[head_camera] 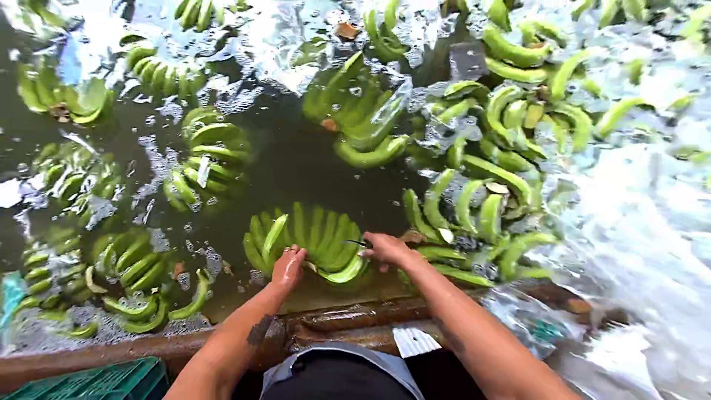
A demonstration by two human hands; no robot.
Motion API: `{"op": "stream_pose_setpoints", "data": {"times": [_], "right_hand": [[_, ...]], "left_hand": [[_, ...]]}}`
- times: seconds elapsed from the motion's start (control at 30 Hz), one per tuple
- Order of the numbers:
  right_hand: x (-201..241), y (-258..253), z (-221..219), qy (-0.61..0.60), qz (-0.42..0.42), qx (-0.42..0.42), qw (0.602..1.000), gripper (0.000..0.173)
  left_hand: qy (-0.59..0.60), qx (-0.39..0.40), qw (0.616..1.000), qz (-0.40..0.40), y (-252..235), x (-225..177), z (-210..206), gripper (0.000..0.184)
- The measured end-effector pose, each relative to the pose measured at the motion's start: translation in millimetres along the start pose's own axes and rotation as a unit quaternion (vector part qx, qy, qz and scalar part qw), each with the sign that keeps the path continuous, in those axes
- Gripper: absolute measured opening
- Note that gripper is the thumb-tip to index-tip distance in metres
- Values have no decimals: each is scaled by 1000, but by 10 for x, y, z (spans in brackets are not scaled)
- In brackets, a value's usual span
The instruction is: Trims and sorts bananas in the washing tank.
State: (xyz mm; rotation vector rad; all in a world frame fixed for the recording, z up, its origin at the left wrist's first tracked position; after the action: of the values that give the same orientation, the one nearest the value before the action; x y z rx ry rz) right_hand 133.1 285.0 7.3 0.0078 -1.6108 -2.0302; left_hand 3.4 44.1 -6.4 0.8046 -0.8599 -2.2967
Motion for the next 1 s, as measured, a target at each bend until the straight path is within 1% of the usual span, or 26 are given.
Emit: {"op": "stream_pose_setpoints", "data": {"times": [0.1,0.17,0.23,0.3,0.33,0.37,0.4,0.43,0.47,0.5,0.53,0.57,0.6,0.63,0.67,0.7,0.73,0.77,0.8,0.83,0.9,0.97,1.0], "right_hand": [[-157,-17,-133,-162,-33,-13,986,50],[-236,57,-229,-229,-60,-31,971,49],[-281,124,-357,-286,-99,-59,951,46],[-378,149,-529,-381,-132,-103,909,43],[-435,159,-607,-405,-136,-151,892,42],[-457,195,-651,-387,-118,-224,887,44],[-415,277,-647,-345,-69,-297,888,50],[-306,377,-614,-283,3,-346,894,55],[-177,438,-606,-210,84,-362,904,54],[-30,464,-633,-129,145,-348,917,50],[123,465,-692,-52,187,-314,929,48],[270,433,-765,9,206,-268,941,51],[402,368,-839,57,213,-225,949,58],[516,288,-909,100,198,-178,959,67],[607,195,-974,141,171,-136,966,75],[683,98,-1031,172,137,-99,970,81],[745,-3,-1071,193,106,-74,973,82],[803,-93,-1089,206,74,-50,974,80],[834,-171,-1110,218,52,-32,974,75],[847,-235,-1127,221,41,-21,974,68],[845,-338,-1115,200,20,-5,980,65],[845,-439,-999,156,16,-27,987,63],[867,-458,-908,137,18,-47,989,58]], "left_hand": [[17,-5,999,-27,-19,-8,-33,44],[45,-38,996,-60,28,8,6,37],[84,-111,987,-86,157,101,139,33],[110,-236,962,-78,346,322,292,30],[112,-303,945,-49,459,490,346,29],[111,-357,927,-1,580,700,383,30],[109,-393,911,64,709,947,412,33],[107,-414,893,140,845,1222,442,37],[115,-418,873,223,996,1522,458,42],[131,-414,847,306,1173,1832,449,50],[152,-413,813,382,1369,2135,402,58],[170,-410,774,452,1563,2423,325,67],[183,-388,739,519,1726,2683,235,77],[199,-339,717,575,1850,2912,126,90],[217,-278,711,608,1941,3119,-12,103],[233,-222,720,615,1999,3293,-158,109],[244,-185,733,607,2021,3394,-262,109],[236,-158,745,603,2004,3417,-317,106],[220,-137,753,605,1968,3365,-331,100],[205,-125,752,613,1917,3277,-353,92],[178,-108,744,635,1747,3060,-419,73],[179,-95,746,634,1526,2803,-462,64],[202,-102,751,620,1442,2619,-461,62]]}}
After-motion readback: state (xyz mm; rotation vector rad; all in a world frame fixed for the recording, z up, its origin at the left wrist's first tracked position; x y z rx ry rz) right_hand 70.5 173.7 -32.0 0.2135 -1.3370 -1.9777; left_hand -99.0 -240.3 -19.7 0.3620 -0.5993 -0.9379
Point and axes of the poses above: each hand's wrist, its own y-axis away from the middle knuckle, its own z-axis out of the back of the hand, x = y × z, the point moved 4 cm from there along -y, towards the middle knuckle, and after that the axes turned 11 degrees about -y, right-handed, at the moved point
